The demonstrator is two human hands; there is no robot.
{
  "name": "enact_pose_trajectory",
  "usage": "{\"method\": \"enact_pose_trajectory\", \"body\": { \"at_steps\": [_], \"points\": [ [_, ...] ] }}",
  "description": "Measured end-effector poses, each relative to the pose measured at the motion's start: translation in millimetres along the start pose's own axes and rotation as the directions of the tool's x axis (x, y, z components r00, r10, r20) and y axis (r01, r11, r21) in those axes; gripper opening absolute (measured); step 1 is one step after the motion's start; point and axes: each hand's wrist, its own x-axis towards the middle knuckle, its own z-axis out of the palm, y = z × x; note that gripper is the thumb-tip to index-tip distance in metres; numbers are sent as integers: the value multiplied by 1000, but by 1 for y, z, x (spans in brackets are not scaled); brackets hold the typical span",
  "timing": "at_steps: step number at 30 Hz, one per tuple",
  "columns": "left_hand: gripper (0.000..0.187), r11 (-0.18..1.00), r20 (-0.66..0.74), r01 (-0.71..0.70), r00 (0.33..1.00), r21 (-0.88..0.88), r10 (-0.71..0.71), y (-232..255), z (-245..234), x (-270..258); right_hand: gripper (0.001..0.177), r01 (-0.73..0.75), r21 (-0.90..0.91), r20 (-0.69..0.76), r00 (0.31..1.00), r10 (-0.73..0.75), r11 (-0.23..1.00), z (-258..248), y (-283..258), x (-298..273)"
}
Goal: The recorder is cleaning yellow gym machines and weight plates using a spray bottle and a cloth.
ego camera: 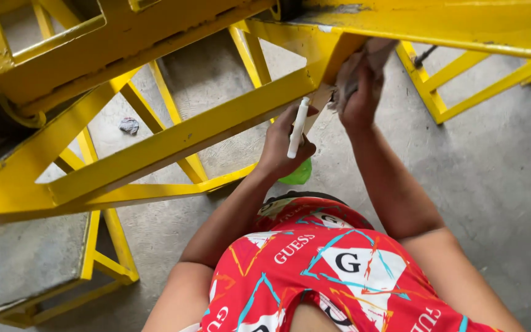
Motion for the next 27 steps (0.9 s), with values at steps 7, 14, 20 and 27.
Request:
{"method": "enact_pose_trajectory", "body": {
  "at_steps": [7, 14, 20, 27],
  "points": [
    [62, 993, 18, -121, 993, 5, 121, -9, -2, 1, 36, -295, 184, -69, 948, 312, 938, 16, -7, -34],
    [57, 999, 30, -36, 999, 29, 36, -19, 7, 2, 46, -40, -112, -68, 997, 33, 993, 44, -56, -22],
    [61, 981, 96, -170, 982, 94, 161, -51, 31, 11, 50, -252, -108, -99, 965, 242, 962, 24, -21, -60],
    [68, 942, 129, -274, 959, 194, 253, -67, 96, 33, 26, -400, 254, 42, 914, 403, 881, -96, -17, -64]
  ]
}}
